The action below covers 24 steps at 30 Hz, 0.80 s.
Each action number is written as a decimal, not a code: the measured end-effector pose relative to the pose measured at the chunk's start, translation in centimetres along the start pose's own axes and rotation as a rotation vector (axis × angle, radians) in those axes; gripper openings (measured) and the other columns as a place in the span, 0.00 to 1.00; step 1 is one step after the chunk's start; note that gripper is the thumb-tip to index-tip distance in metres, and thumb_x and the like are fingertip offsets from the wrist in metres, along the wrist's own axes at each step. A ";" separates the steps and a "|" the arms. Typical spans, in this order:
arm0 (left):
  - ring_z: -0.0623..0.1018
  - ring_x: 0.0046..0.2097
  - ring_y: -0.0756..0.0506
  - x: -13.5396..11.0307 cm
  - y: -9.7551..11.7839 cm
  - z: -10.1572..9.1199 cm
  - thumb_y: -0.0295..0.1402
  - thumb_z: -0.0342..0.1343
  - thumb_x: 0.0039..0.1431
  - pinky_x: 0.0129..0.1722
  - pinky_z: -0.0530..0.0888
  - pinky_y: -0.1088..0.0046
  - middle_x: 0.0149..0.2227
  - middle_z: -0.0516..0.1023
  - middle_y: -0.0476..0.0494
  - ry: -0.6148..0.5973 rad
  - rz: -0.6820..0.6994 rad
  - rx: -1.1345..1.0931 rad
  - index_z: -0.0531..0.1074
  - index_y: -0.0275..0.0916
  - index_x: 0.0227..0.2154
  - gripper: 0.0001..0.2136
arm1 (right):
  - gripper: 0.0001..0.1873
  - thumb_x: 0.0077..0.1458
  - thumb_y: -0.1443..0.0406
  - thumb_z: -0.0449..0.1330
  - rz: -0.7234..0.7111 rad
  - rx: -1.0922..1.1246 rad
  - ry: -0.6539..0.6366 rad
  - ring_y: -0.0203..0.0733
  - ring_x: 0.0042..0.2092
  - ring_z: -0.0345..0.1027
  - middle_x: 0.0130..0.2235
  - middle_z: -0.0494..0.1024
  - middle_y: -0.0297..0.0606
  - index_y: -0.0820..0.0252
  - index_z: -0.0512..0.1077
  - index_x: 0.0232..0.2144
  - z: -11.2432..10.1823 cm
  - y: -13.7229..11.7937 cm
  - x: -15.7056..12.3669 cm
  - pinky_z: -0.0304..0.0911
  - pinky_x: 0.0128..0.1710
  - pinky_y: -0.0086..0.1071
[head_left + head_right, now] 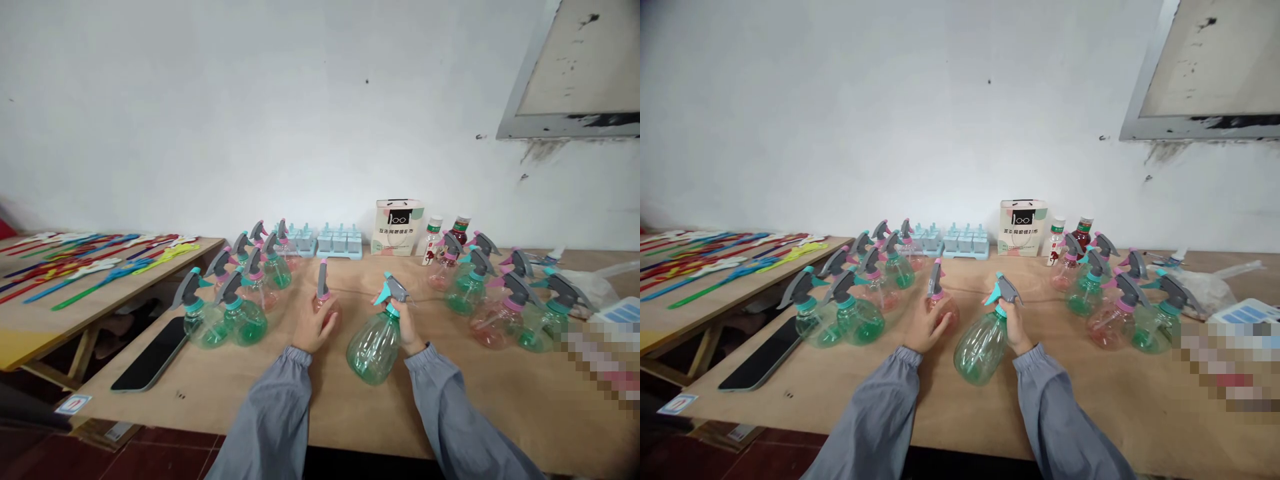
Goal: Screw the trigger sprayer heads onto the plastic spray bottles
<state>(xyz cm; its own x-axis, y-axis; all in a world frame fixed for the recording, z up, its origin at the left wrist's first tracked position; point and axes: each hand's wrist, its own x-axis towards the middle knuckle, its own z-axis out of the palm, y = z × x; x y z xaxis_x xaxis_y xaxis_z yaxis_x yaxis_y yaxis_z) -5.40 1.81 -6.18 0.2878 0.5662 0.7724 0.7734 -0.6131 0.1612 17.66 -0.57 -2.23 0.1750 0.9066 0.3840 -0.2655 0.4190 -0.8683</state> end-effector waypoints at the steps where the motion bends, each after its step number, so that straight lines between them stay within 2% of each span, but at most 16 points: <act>1: 0.70 0.58 0.37 0.0 0.0 0.0 0.37 0.50 0.64 0.55 0.71 0.57 0.56 0.66 0.34 0.001 0.001 0.002 0.71 0.41 0.55 0.18 | 0.14 0.46 0.54 0.57 0.009 -0.006 -0.016 0.46 0.41 0.73 0.33 0.81 0.37 0.55 0.76 0.30 0.1 -0.1 0.0 0.65 0.48 0.39; 6: 0.70 0.57 0.38 0.0 -0.1 0.0 0.38 0.49 0.65 0.55 0.71 0.58 0.56 0.65 0.34 -0.009 -0.003 -0.004 0.70 0.42 0.56 0.19 | 0.19 0.47 0.53 0.60 0.067 -0.043 -0.038 0.47 0.44 0.73 0.36 0.82 0.37 0.54 0.77 0.39 0.1 -0.1 0.1 0.66 0.45 0.37; 9: 0.70 0.56 0.38 0.0 -0.1 0.0 0.38 0.50 0.65 0.54 0.71 0.58 0.55 0.65 0.33 -0.002 0.002 0.011 0.71 0.41 0.55 0.18 | 0.16 0.47 0.51 0.60 0.016 -0.072 0.055 0.48 0.44 0.74 0.33 0.82 0.36 0.54 0.78 0.32 -0.3 0.3 0.3 0.66 0.47 0.38; 12: 0.70 0.57 0.37 0.0 -0.1 0.0 0.38 0.49 0.65 0.54 0.71 0.57 0.54 0.65 0.33 -0.005 0.001 0.012 0.70 0.41 0.56 0.19 | 0.16 0.48 0.51 0.59 -0.032 -0.093 0.039 0.49 0.44 0.75 0.32 0.82 0.37 0.55 0.78 0.29 -0.8 0.5 0.6 0.66 0.50 0.40; 15: 0.70 0.56 0.37 0.0 -0.1 0.0 0.39 0.49 0.65 0.54 0.71 0.57 0.54 0.65 0.33 -0.017 -0.007 0.011 0.70 0.41 0.56 0.19 | 0.18 0.51 0.49 0.59 -0.033 -0.120 0.038 0.50 0.49 0.74 0.37 0.83 0.39 0.55 0.79 0.33 -1.1 0.5 0.8 0.64 0.55 0.43; 17: 0.70 0.56 0.38 0.0 -0.1 0.0 0.39 0.49 0.65 0.54 0.71 0.58 0.54 0.65 0.34 -0.017 -0.007 0.022 0.70 0.41 0.55 0.19 | 0.20 0.52 0.49 0.60 -0.037 -0.158 0.064 0.50 0.53 0.73 0.43 0.82 0.40 0.55 0.78 0.39 -1.6 0.1 0.8 0.61 0.59 0.45; 21: 0.69 0.57 0.37 0.0 -0.1 0.0 0.38 0.49 0.65 0.55 0.71 0.57 0.55 0.64 0.34 -0.008 0.009 0.041 0.70 0.41 0.56 0.19 | 0.28 0.52 0.52 0.64 -0.158 -0.265 0.126 0.47 0.56 0.71 0.53 0.78 0.41 0.51 0.68 0.54 -3.8 -1.2 1.1 0.60 0.61 0.48; 24: 0.69 0.58 0.37 0.0 -0.1 0.0 0.38 0.49 0.65 0.54 0.71 0.57 0.55 0.64 0.34 -0.010 0.017 0.046 0.70 0.42 0.56 0.18 | 0.28 0.52 0.53 0.64 -0.239 -0.341 0.249 0.46 0.52 0.73 0.51 0.79 0.43 0.52 0.65 0.54 -6.3 -1.8 1.6 0.63 0.58 0.47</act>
<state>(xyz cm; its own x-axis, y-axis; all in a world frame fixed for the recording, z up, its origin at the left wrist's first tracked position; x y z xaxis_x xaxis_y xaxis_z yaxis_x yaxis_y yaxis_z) -5.47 1.83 -6.21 0.3065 0.5616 0.7686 0.7933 -0.5969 0.1198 24.38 -0.20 -2.00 0.4259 0.7299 0.5346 0.1284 0.5361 -0.8343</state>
